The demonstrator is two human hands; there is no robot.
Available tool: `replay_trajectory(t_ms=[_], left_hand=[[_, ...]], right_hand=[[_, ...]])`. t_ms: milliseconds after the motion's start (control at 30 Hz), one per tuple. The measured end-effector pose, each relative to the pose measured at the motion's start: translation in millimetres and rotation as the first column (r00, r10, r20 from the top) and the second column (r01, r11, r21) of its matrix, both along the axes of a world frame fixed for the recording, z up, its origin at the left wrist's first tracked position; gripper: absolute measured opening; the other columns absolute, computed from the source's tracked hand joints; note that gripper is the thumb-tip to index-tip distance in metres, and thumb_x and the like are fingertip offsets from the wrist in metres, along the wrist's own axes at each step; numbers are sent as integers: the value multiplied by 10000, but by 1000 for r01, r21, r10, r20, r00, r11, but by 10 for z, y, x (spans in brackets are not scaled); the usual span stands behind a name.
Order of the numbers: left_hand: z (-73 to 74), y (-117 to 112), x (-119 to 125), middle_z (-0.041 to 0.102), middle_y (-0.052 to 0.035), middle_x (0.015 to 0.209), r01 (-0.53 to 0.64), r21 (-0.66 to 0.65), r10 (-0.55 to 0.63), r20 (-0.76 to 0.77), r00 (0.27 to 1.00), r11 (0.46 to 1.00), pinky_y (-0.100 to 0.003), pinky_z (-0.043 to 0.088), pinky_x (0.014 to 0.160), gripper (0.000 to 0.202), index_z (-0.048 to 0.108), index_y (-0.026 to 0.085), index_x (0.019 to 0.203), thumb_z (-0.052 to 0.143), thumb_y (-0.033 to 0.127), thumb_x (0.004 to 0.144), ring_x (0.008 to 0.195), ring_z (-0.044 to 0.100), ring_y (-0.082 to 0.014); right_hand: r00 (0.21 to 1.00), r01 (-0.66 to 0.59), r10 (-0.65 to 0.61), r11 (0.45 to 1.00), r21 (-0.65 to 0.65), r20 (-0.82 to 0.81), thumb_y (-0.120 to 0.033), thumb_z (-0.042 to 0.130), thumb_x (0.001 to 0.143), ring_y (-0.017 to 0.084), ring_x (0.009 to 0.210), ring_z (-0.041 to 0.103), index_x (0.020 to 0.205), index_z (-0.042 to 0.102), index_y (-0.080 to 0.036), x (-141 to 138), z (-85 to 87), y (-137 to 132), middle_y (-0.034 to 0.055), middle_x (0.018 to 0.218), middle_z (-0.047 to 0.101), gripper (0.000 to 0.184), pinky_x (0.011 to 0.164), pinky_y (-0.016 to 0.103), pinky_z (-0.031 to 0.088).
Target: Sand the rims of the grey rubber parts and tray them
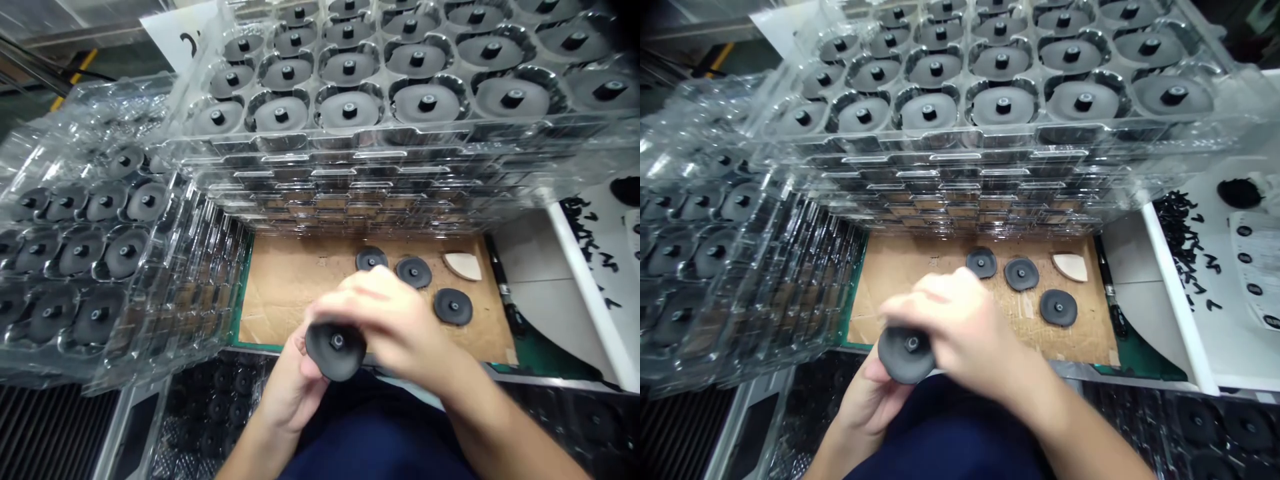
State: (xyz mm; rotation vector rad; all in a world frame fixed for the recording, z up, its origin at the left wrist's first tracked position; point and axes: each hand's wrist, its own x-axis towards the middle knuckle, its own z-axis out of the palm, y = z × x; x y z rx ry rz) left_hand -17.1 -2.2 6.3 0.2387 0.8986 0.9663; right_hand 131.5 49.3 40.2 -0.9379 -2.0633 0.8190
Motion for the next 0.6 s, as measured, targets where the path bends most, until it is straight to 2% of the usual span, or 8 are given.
replay_trajectory(t_ms=[67, 133, 233, 333, 400, 500, 533, 600], left_hand=[[-2, 16, -30, 705, -40, 999, -21, 18, 20, 48, 999, 1000, -266, 489, 816, 649, 679, 223, 1036, 839, 429, 442, 899, 647, -209], [-11, 24, -62, 704, -35, 1026, -39, 14, 38, 77, 996, 999, -277, 497, 810, 609, 677, 248, 1042, 836, 398, 474, 900, 660, -215], [-36, 25, -94, 703, -30, 1030, -61, -3, 61, 68, 996, 998, -272, 495, 821, 573, 694, 248, 1004, 840, 387, 468, 915, 655, -212], [-48, 28, -84, 701, -30, 1012, -64, -8, 64, 65, 996, 998, -270, 498, 822, 628, 677, 245, 1051, 842, 390, 462, 848, 653, -184], [-40, 32, -54, 701, -30, 978, -56, -6, 56, 49, 997, 998, -265, 501, 813, 672, 656, 237, 1092, 841, 390, 465, 816, 648, -174], [-31, 23, -3, 692, -41, 989, -54, 13, 54, 3, 999, 998, -249, 500, 807, 667, 635, 221, 1121, 829, 393, 507, 863, 639, -181], [-34, 14, 5, 686, -49, 1013, -53, 23, 53, -6, 999, 998, -254, 497, 820, 660, 625, 219, 1136, 821, 393, 530, 896, 633, -189], [-50, -10, 2, 676, -59, 1058, -42, 37, 43, -12, 999, 998, -287, 478, 880, 642, 604, 222, 1166, 806, 373, 575, 972, 615, -211]], right_hand=[[984, 178, -175, 972, -155, 27, -127, 401, 911, 146, 814, 597, 1000, 661, -211, 114, -214, 26, 19, 910, 686, 288, 726, 295, 411], [963, 270, -254, 922, -278, 91, -183, 449, 911, 158, 846, 608, 1037, 663, -231, 188, -487, -43, 23, 933, 688, 253, 751, 291, 442], [967, 247, -204, 897, -367, 152, -226, 481, 897, 166, 780, 639, 976, 698, -235, 190, -888, -273, 24, 854, 710, 231, 698, 278, 482], [967, 250, -203, 885, -393, 156, -229, 515, 875, 163, 669, 651, 866, 720, -227, 146, -1028, -434, 10, 737, 715, 205, 608, 262, 492], [954, 300, -264, 868, -395, 143, -243, 513, 886, 171, 748, 666, 922, 703, -221, 119, -885, -428, 19, 824, 726, 195, 644, 266, 506], [899, 429, -435, 844, -322, 59, -248, 479, 919, 171, 949, 633, 1088, 626, -226, 47, -424, -338, 36, 1073, 684, 225, 764, 275, 501], [883, 450, -469, 858, -248, -17, -226, 485, 915, 170, 946, 626, 1094, 617, -225, 12, -261, -315, 37, 1083, 678, 223, 779, 281, 494], [938, 325, -334, 940, -105, -95, -176, 476, 908, 173, 854, 624, 1094, 614, -179, -58, -4, -295, 56, 995, 693, 232, 762, 303, 484]])
